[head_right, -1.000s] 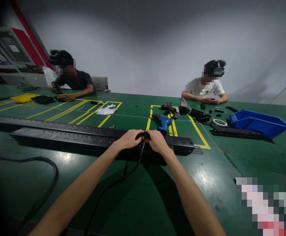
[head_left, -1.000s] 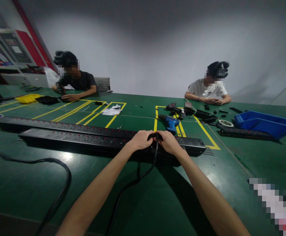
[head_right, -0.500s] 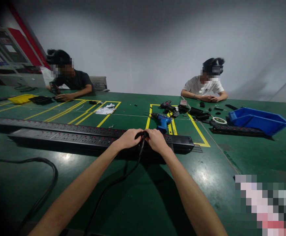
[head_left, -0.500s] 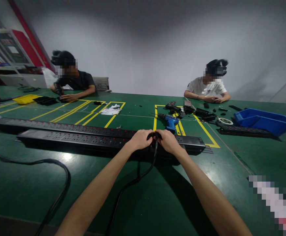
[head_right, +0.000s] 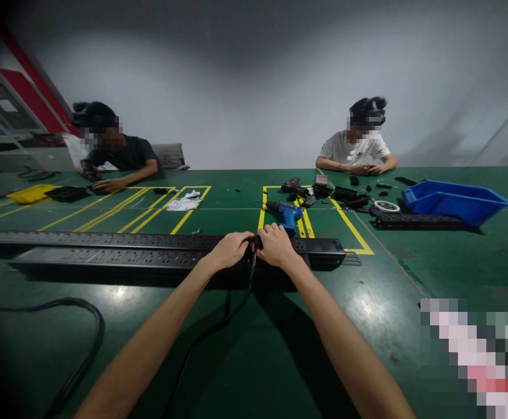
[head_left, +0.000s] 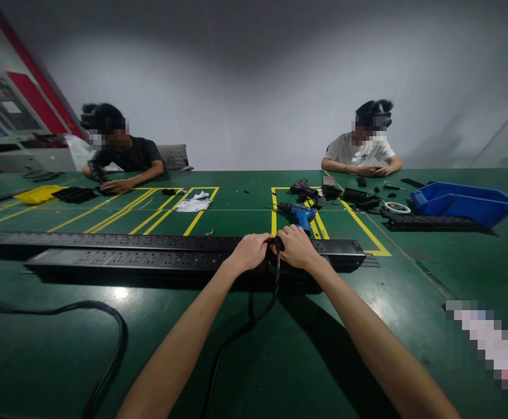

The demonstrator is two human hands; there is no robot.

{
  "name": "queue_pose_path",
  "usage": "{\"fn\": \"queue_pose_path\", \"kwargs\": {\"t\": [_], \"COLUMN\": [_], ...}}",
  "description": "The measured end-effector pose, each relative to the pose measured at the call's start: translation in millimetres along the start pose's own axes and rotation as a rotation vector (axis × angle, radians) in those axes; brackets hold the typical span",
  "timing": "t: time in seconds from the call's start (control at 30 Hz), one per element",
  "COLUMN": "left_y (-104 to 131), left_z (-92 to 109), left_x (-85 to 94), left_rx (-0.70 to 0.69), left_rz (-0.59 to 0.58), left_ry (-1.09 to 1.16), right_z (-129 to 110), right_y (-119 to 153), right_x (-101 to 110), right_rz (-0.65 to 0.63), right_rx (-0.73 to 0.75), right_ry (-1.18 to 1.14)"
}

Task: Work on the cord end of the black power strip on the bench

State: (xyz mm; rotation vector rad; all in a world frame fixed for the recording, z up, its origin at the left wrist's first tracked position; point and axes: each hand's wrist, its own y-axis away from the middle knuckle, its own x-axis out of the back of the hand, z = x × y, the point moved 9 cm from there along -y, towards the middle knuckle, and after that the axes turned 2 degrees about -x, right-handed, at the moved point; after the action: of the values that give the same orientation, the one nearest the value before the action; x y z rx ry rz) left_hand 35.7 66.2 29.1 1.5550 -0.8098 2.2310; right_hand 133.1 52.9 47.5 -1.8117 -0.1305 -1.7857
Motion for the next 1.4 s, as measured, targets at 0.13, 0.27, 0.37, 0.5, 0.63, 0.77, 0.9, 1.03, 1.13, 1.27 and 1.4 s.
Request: {"fn": "queue_pose_path", "kwargs": {"t": [0.13,0.27,0.37,0.5,0.63,0.77,0.9,1.03,1.13,1.27,1.4], "left_y": [0.3,1.0,1.2,1.2,0.6,-0.2,-0.4,0.2,0.8,0.8,0.9], "left_z": [0.4,0.4,0.3,1.3,-0.1,-1.7,-2.9,-1.9,-2.0,-2.8,-1.9], "left_x": [1.0,0.9,1.8,2.9,2.3,1.8,2.0,3.9,4.2,3.8,5.0], "left_rx": [0.0,0.013,0.025,0.016,0.015,0.015,0.026,0.023,0.024,0.025,0.012], "left_rz": [0.012,0.004,0.002,0.001,0.001,0.003,-0.005,0.003,0.006,0.009,0.013], "left_ry": [-0.009,-0.007,-0.004,0.014,0.017,0.007,-0.011,-0.012,-0.011,-0.012,-0.006], "right_z": [-4.6,-5.5,-4.9,-3.5,0.4,7.9,15.2,19.1,15.5,17.6,16.7], "right_y": [0.7,3.5,3.3,2.4,2.1,0.9,-0.4,-1.2,-1.0,-1.3,-4.8], "right_x": [-3.6,-0.8,-1.9,-5.2,-8.3,-11.0,-13.5,-13.2,-9.8,-9.0,-10.0], "right_rz": [-0.03,-0.011,-0.017,0.005,0.025,-0.024,-0.097,-0.096,-0.086,-0.1,-0.125], "right_rx": [0.078,0.082,0.067,0.04,0.023,0.045,0.055,0.004,0.037,0.053,0.093], "right_ry": [-0.037,-0.058,-0.064,-0.083,-0.133,-0.298,-0.527,-0.616,-0.644,-0.645,-0.508]}}
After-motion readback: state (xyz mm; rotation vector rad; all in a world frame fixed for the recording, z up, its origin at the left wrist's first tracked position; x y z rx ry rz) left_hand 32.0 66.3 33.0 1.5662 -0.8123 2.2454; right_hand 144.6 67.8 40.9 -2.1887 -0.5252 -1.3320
